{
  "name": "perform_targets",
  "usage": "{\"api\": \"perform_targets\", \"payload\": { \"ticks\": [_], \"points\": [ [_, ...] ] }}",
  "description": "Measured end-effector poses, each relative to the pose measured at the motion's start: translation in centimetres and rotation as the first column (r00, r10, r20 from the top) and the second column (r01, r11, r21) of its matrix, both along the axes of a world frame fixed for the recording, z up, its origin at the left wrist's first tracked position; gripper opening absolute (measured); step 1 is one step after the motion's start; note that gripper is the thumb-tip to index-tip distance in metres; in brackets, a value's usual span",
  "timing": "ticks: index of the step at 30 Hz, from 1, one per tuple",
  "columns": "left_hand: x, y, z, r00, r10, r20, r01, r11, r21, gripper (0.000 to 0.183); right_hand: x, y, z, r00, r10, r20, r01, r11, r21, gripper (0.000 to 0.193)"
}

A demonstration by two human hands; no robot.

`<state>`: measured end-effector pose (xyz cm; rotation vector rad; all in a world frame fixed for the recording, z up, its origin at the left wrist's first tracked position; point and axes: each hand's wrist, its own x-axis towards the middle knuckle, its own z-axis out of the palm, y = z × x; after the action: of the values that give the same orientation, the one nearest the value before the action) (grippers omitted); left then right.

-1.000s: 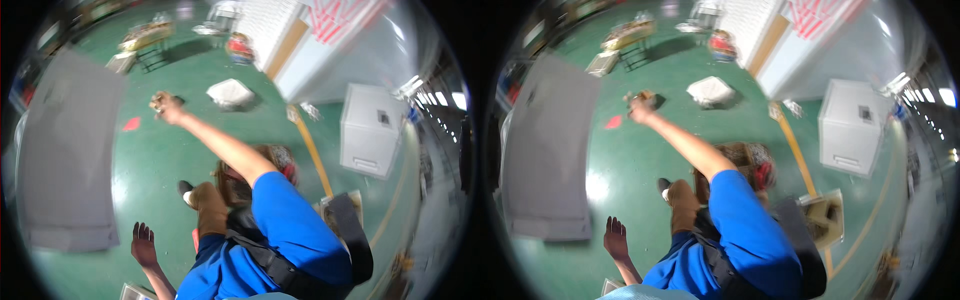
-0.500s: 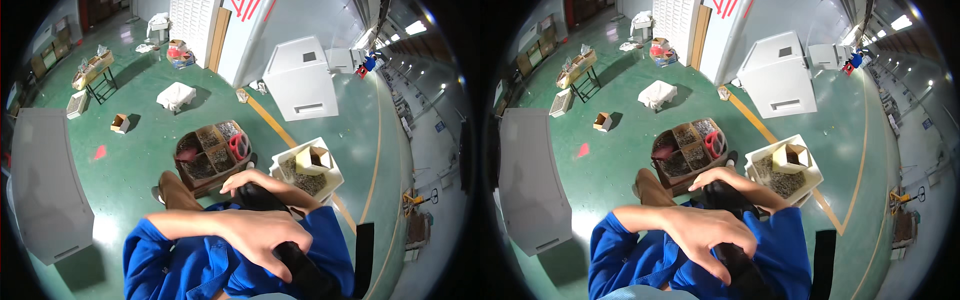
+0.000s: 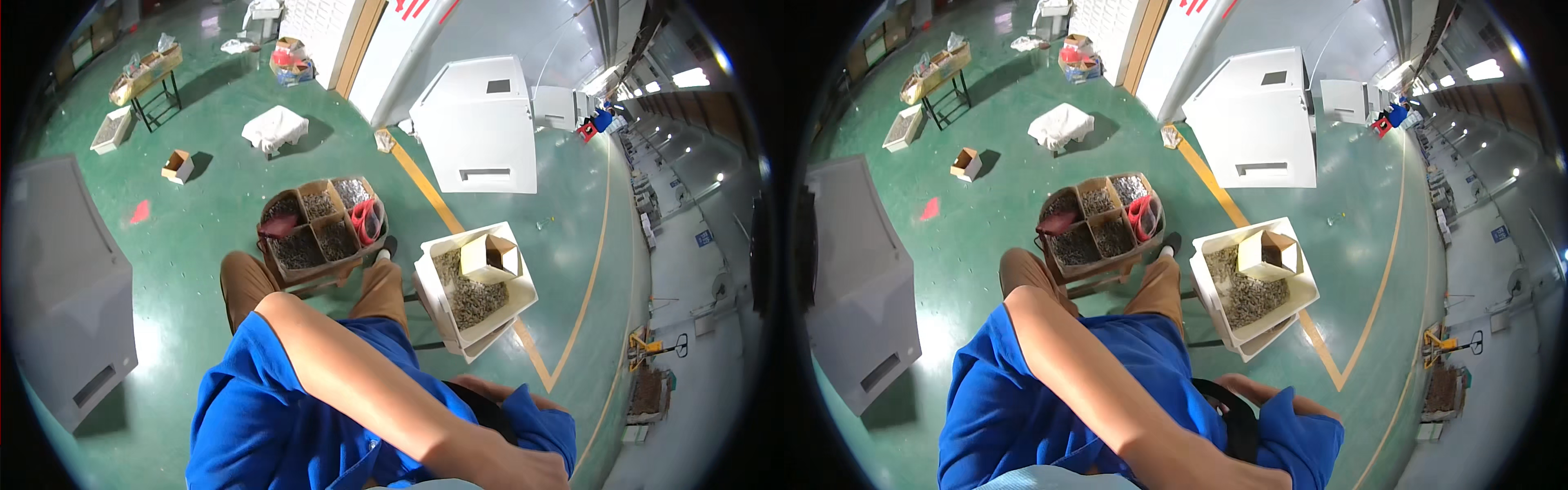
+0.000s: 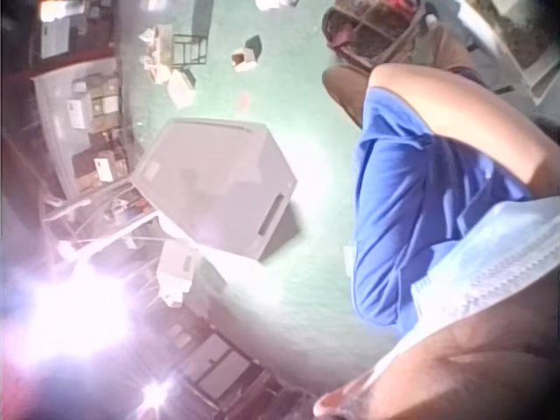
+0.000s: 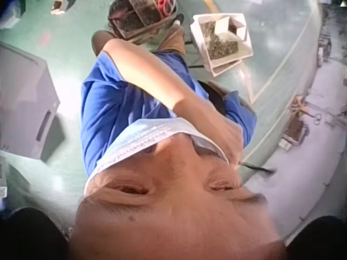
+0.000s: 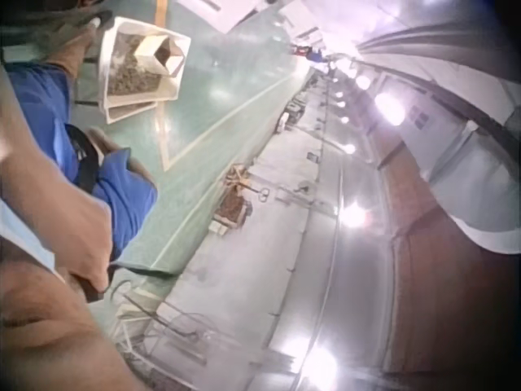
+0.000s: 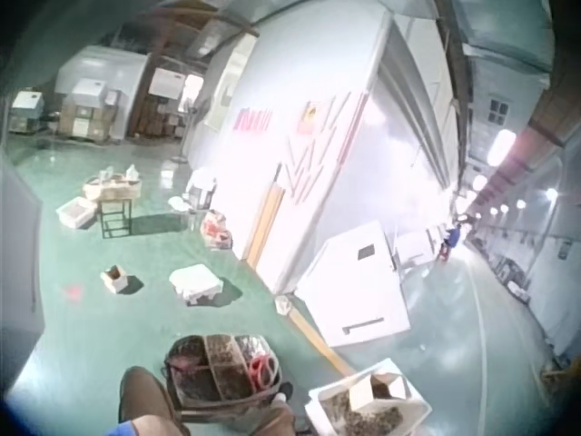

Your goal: Install screws and components into a white metal electrical box or housing.

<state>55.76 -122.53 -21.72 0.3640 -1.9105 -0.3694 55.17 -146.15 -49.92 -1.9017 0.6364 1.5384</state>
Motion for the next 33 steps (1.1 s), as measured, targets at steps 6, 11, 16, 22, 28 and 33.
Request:
{"api": "perform_targets", "payload": {
  "ticks": [6, 11, 16, 22, 28, 33],
  "points": [
    [5.2, 0.0, -3.6, 0.971, 0.211, 0.113, -0.225, 0.966, 0.128, 0.05, 6.6, -1.7, 1.0, 0.931, 0.362, 0.054, -0.333, 0.779, 0.532, 0.039],
    [9.1, -1.1, -13.8, 0.867, 0.496, 0.043, -0.475, 0.799, 0.368, 0.065, 13.1, -4.3, 1.9, 0.62, -0.41, 0.669, 0.033, 0.866, 0.499, 0.024],
    [11.4, 3.3, -28.6, 0.513, 0.84, 0.178, -0.505, 0.127, 0.854, 0.033, 14.4, -8.7, -3.7, 0.415, -0.35, 0.84, 0.298, 0.925, 0.238, 0.015],
    [11.1, 12.4, -44.0, 0.305, 0.865, 0.398, -0.314, -0.304, 0.9, 0.025, 17.3, -7.7, -8.2, 0.176, -0.022, 0.984, 0.164, 0.986, -0.007, 0.021],
    [11.6, 12.5, -45.6, 0.118, 0.939, 0.323, -0.063, -0.317, 0.946, 0.025, 17.8, -6.9, -8.1, 0.293, 0.265, 0.919, -0.044, 0.963, -0.264, 0.021],
    [11.4, 12.5, -46.5, 0.276, 0.784, 0.557, -0.322, -0.471, 0.822, 0.024, 16.5, -10.0, -8.8, 0.446, 0.21, 0.87, -0.018, 0.974, -0.227, 0.014]
  ]
}}
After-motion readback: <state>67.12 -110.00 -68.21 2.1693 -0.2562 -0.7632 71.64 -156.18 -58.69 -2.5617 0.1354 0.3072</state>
